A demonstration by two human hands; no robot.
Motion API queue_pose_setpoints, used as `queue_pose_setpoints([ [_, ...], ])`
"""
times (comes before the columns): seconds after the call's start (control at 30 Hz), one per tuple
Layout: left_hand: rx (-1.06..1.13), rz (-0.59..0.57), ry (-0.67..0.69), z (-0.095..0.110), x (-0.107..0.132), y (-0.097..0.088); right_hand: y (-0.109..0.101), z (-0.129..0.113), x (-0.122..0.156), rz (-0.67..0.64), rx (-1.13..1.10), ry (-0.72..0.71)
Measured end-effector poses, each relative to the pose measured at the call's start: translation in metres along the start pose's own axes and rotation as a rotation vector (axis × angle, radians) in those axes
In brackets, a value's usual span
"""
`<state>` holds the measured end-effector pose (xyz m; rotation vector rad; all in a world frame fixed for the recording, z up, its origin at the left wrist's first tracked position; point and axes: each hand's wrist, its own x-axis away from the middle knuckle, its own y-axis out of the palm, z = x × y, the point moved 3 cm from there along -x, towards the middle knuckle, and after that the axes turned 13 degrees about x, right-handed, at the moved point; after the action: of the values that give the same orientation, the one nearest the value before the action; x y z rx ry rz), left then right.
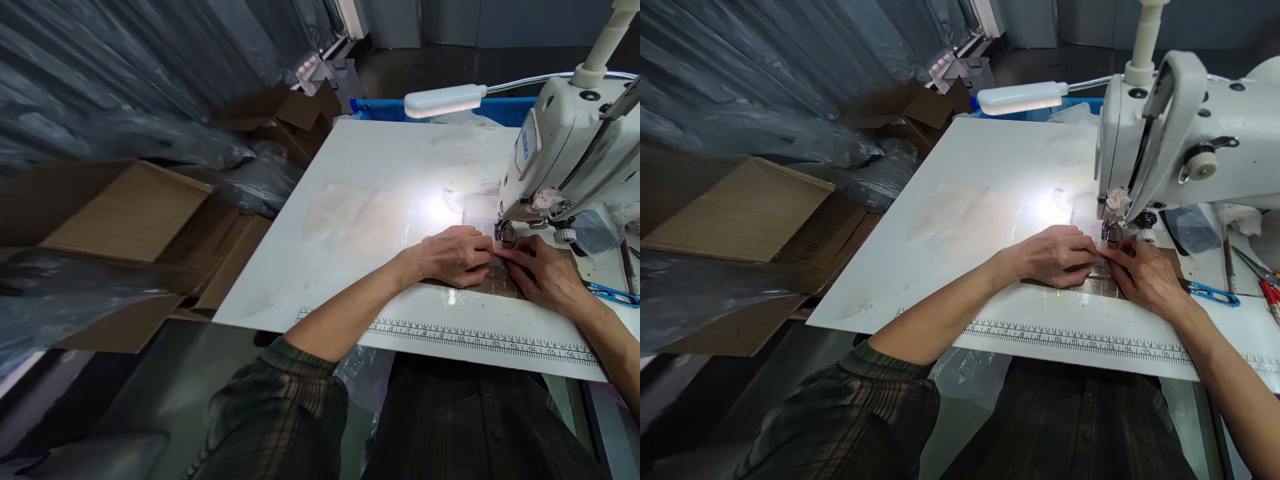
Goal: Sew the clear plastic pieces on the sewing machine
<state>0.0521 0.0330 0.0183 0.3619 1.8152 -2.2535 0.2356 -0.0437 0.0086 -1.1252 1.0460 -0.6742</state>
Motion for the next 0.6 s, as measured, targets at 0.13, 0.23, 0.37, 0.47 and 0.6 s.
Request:
queue_pose_setpoints([
  [0.13,0.052,-0.003,-0.020,-0.0013,0.0026,-0.0014,-0.0005,-0.0018,-0.0014,-0.043,0.012,0.033],
  [0.23,0.063,-0.004,-0.045,-0.0022,0.0029,-0.0016,0.0000,-0.0034,-0.0036,-0.048,0.046,0.052],
  [0.37,0.061,-0.005,-0.082,-0.0031,0.0019,-0.0011,0.0024,-0.0051,-0.0061,-0.047,0.119,0.081],
  [0.47,0.051,-0.006,-0.101,-0.0040,0.0015,-0.0003,0.0026,-0.0068,-0.0055,-0.007,0.142,0.074],
  [0.6,0.040,-0.012,-0.110,-0.0051,0.0018,0.0003,0.0021,-0.0095,-0.0027,0.028,0.108,0.038],
])
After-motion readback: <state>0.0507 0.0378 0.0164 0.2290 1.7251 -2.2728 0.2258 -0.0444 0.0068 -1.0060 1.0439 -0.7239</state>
